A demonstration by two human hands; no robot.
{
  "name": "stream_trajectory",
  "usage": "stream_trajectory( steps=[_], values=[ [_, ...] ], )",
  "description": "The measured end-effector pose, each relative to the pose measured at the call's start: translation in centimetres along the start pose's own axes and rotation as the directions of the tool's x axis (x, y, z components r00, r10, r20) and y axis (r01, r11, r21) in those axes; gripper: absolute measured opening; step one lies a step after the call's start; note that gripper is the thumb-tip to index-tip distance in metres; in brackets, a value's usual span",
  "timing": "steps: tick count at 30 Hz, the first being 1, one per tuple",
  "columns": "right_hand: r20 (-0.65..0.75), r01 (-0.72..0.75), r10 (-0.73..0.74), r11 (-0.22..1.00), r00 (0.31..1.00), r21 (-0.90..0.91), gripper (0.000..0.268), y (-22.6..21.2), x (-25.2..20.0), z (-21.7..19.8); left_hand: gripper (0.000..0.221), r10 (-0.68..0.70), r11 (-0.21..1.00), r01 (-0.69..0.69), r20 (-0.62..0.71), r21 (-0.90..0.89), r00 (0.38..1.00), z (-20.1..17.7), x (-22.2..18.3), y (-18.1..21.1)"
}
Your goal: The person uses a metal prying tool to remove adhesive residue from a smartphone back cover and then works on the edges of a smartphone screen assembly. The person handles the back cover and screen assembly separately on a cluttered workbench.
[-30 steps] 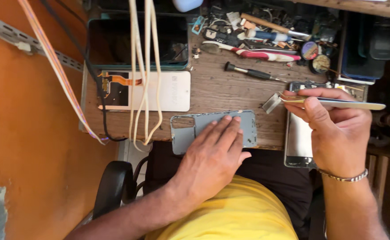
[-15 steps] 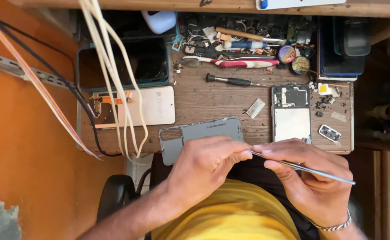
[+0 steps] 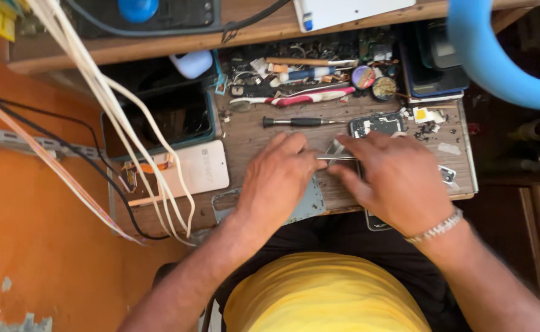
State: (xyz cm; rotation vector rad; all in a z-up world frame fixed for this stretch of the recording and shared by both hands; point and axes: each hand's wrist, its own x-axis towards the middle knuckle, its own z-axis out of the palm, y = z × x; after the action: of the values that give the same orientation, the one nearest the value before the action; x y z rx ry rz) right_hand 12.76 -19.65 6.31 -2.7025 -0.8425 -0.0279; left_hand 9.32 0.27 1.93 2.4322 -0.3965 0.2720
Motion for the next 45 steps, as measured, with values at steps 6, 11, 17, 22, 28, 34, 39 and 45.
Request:
stream_trajectory(
  steps=[6, 11, 17, 22, 28, 34, 39, 45],
  values=[
    [0.036, -0.084, 0.087, 0.994, 0.996, -0.067, 0.045, -0.3, 1.4, 1.5, 0.007, 0.039, 0.999, -0.039, -0.004, 0.017, 0.999, 0.5, 0.0, 0.0],
    [0.012, -0.165, 0.164, 0.985, 0.986, 0.058, 0.039, 0.1, 1.4, 2.1, 0.003, 0.070, 0.997, -0.069, -0.009, 0.041, 0.998, 1.0, 0.0, 0.1],
    [0.071, -0.294, 0.287, 0.896, 0.955, 0.334, 0.029, 1.3, 0.5, 1.2, 0.007, 0.109, 0.983, -0.106, -0.010, 0.150, 0.994, 1.2, 0.6, 0.4],
    [0.058, -0.459, 0.483, 0.779, 0.874, 0.428, 0.021, 3.4, -1.7, -2.0, 0.016, 0.170, 0.981, -0.170, 0.011, 0.097, 0.985, 1.6, 0.7, 1.6],
    [0.134, -0.536, 0.643, 0.483, 0.754, 0.692, 0.021, 4.8, -4.7, -3.4, 0.035, 0.179, 0.973, -0.170, 0.043, -0.158, 0.983, 0.4, 0.2, 2.6],
    [0.131, -0.542, 0.559, 0.679, 0.819, 0.495, 0.023, 4.1, -4.1, -2.6, 0.024, 0.149, 0.985, -0.161, -0.181, -0.054, 0.972, -2.8, -0.7, 2.3],
    [0.006, -0.192, 0.202, 0.918, 0.979, 0.347, 0.027, 1.0, 0.7, -0.4, 0.014, -0.024, 0.998, 0.006, -0.281, -0.065, 0.959, -5.1, -2.6, 2.5],
    [0.101, 0.008, -0.034, 0.967, 0.994, 0.255, 0.022, -2.6, 6.1, 3.0, 0.014, -0.124, 0.992, 0.126, -0.227, -0.006, 0.966, -5.9, -6.7, 2.6]
  ],
)
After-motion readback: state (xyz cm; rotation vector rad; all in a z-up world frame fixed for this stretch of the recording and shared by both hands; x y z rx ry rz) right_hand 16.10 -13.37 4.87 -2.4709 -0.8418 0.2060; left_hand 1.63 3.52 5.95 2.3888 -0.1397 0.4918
